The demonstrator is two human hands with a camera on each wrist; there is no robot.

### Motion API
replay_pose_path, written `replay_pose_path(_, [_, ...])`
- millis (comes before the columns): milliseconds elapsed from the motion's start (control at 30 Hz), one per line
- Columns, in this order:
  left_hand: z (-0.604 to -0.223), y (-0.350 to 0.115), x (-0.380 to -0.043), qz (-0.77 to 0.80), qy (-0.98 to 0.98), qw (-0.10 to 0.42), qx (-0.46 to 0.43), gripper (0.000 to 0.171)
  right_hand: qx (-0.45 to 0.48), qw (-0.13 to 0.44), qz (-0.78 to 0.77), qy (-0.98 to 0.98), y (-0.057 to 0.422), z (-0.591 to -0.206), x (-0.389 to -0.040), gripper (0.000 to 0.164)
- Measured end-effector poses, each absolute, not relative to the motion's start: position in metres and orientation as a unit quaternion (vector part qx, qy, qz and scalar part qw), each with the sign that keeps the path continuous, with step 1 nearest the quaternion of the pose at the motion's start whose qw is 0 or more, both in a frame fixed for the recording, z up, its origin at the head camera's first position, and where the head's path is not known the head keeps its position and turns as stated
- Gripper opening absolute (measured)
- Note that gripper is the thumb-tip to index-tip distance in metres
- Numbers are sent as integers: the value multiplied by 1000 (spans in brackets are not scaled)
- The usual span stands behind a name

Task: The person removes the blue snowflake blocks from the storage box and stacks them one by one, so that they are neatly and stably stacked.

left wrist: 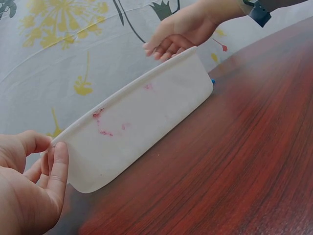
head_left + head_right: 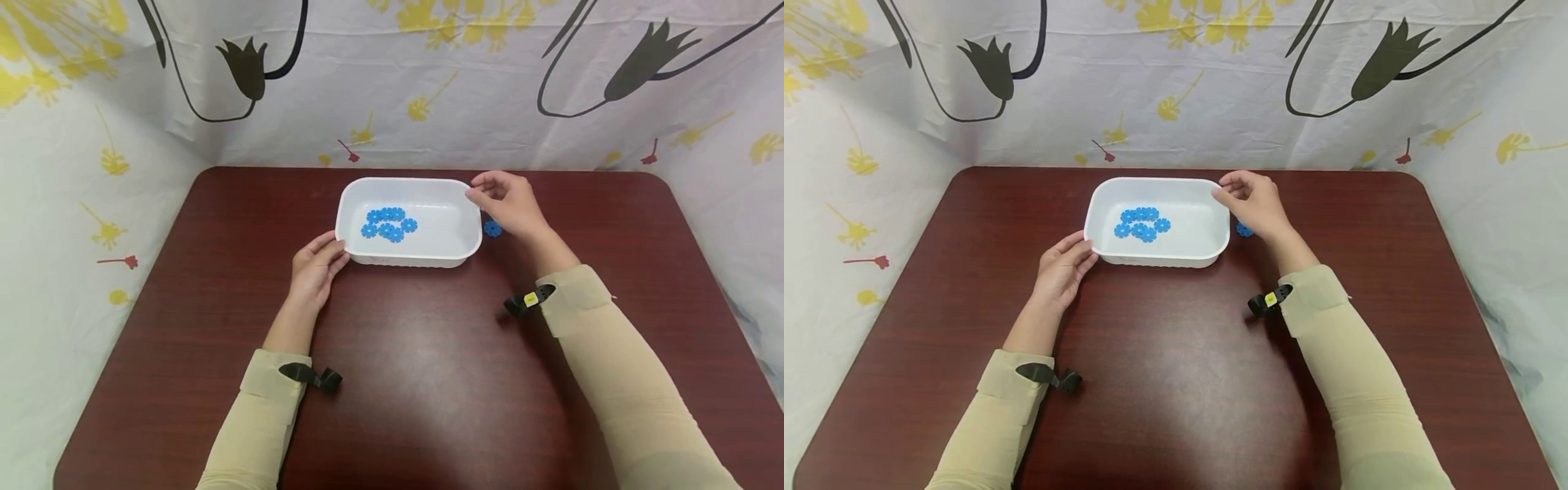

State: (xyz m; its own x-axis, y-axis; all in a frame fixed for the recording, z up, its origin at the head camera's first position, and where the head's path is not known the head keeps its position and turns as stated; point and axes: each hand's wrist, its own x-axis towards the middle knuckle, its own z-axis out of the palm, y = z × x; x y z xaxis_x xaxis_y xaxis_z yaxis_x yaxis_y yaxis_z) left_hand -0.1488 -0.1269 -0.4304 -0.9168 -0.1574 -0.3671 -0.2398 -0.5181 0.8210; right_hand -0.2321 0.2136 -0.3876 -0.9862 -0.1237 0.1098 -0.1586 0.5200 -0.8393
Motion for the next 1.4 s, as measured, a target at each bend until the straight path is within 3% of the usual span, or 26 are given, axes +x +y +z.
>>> replay_pose_path(533, [-430, -127, -149, 838, 504, 21, -207, 35, 130, 7, 486, -864, 177, -387, -236, 30])
replay_pose_path(1400, [-431, -129, -150, 833, 512, 26, -209, 32, 171, -54, 455, -872, 131, -404, -249, 32])
